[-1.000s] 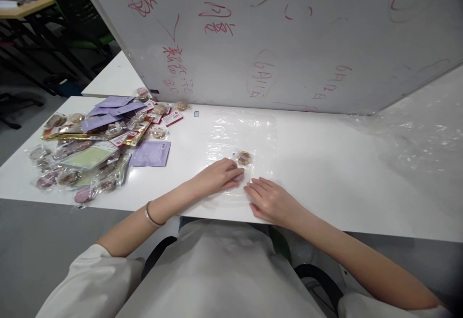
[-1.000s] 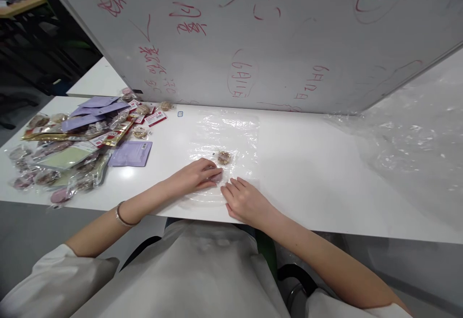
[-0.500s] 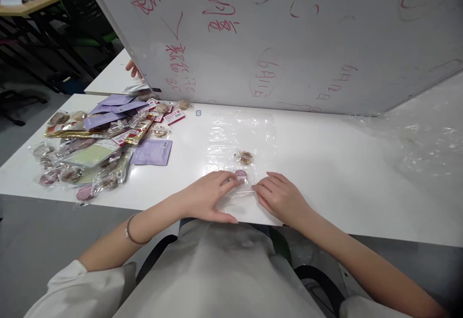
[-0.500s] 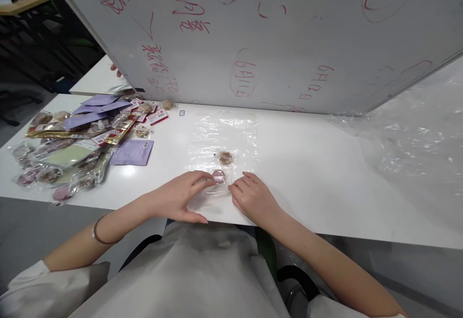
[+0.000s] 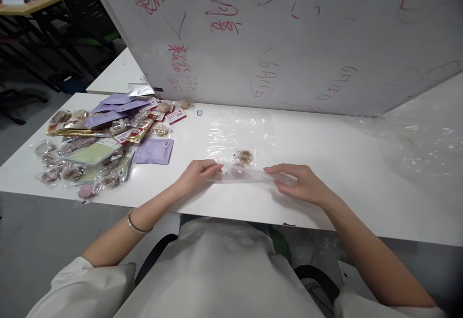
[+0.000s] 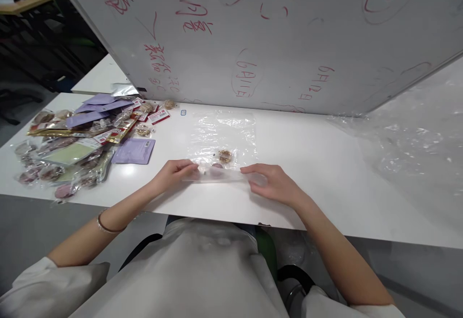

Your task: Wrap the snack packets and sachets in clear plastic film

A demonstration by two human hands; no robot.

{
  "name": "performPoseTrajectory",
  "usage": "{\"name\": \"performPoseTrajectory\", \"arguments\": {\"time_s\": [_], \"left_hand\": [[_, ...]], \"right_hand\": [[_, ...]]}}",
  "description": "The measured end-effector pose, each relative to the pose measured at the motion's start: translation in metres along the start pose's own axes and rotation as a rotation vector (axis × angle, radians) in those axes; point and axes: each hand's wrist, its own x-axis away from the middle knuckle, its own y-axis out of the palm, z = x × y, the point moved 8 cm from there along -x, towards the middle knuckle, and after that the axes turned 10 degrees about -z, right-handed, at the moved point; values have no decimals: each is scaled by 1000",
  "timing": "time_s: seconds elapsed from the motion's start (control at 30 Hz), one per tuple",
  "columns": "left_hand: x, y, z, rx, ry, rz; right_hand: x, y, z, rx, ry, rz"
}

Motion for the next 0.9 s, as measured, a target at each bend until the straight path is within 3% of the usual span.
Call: {"name": "performPoseTrajectory", "arguments": {"time_s": [0.1, 0.17, 0.23, 0.4, 0.47, 0.53, 0.63, 0.73, 0.9], "left_hand": [[-8, -6, -10, 42, -52, 124], [-15, -7, -13, 33, -82, 148], [-22, -7, -12, -63, -113, 165], [-33, -10, -2, -565, -175, 273], [-38, -11, 5, -670, -91, 305], [-45, -8, 16, -664, 127, 247], [-57, -2, 25, -416, 386, -22], [-72, -2, 24, -117, 330, -148], [-85, 10, 26, -29, 152, -111]], "right_hand": [[-15, 0, 35, -374, 201, 154], [-23, 5, 52, -482, 336, 249], [-28, 9, 58, -440, 419, 298], [-33, 8, 53, -199, 512, 308], [-35, 8, 51, -86, 532, 292], [-38, 7, 48, 30, 537, 287], [-42, 7, 47, 146, 526, 276], [-45, 9, 47, 131, 505, 237], [-37, 7, 52, -176, 500, 251]]}}
